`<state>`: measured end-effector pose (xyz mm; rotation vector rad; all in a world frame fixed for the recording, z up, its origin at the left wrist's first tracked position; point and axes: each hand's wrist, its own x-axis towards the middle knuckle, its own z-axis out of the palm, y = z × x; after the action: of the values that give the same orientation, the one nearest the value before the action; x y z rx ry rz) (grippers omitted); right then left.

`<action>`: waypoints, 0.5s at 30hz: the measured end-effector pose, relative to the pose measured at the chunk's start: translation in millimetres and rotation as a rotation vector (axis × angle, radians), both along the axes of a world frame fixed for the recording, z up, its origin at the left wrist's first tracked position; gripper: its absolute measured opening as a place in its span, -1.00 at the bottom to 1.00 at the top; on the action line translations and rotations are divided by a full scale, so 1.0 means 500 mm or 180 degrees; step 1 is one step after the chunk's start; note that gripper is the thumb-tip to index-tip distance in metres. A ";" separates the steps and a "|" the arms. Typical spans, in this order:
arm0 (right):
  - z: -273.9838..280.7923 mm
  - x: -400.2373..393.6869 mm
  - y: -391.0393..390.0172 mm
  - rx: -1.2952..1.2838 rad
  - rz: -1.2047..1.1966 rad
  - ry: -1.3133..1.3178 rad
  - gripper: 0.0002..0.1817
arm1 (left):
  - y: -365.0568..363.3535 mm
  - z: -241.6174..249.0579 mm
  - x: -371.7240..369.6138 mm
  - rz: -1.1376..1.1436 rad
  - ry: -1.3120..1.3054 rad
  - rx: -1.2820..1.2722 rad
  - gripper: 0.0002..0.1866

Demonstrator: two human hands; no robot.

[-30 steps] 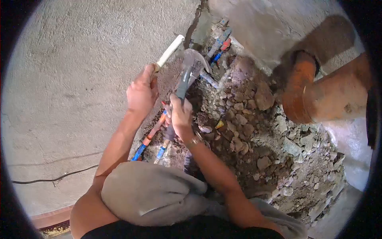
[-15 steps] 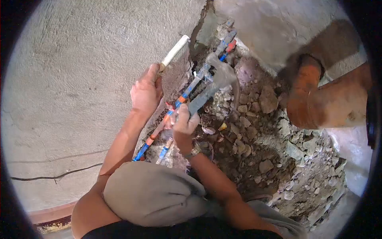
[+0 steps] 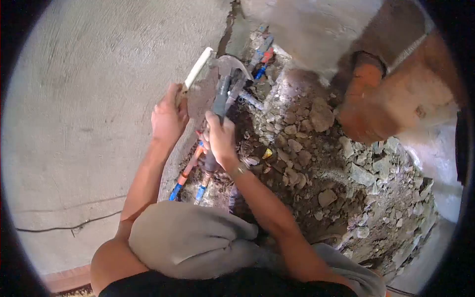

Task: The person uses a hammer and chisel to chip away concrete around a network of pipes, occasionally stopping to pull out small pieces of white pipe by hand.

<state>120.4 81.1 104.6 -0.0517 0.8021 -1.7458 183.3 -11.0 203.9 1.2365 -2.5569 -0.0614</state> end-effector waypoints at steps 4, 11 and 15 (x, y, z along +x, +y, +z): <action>-0.046 -0.047 0.094 0.0153 -0.0659 0.0151 -0.61 | 0.002 0.005 -0.026 -0.0963 0.0179 0.0287 -0.65; -0.124 -0.179 0.178 0.1007 -0.0942 0.0616 -0.53 | -0.219 -0.044 -0.225 -0.1490 -0.1924 0.0683 -0.61; -0.159 -0.171 0.214 0.1192 -0.0896 0.0744 -0.53 | -0.320 -0.102 -0.339 -0.2335 -0.1941 0.0623 -0.57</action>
<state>34.6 188.2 25.3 0.1165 1.3510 -1.8423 13.7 -170.8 153.1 0.3092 -3.4810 -0.1039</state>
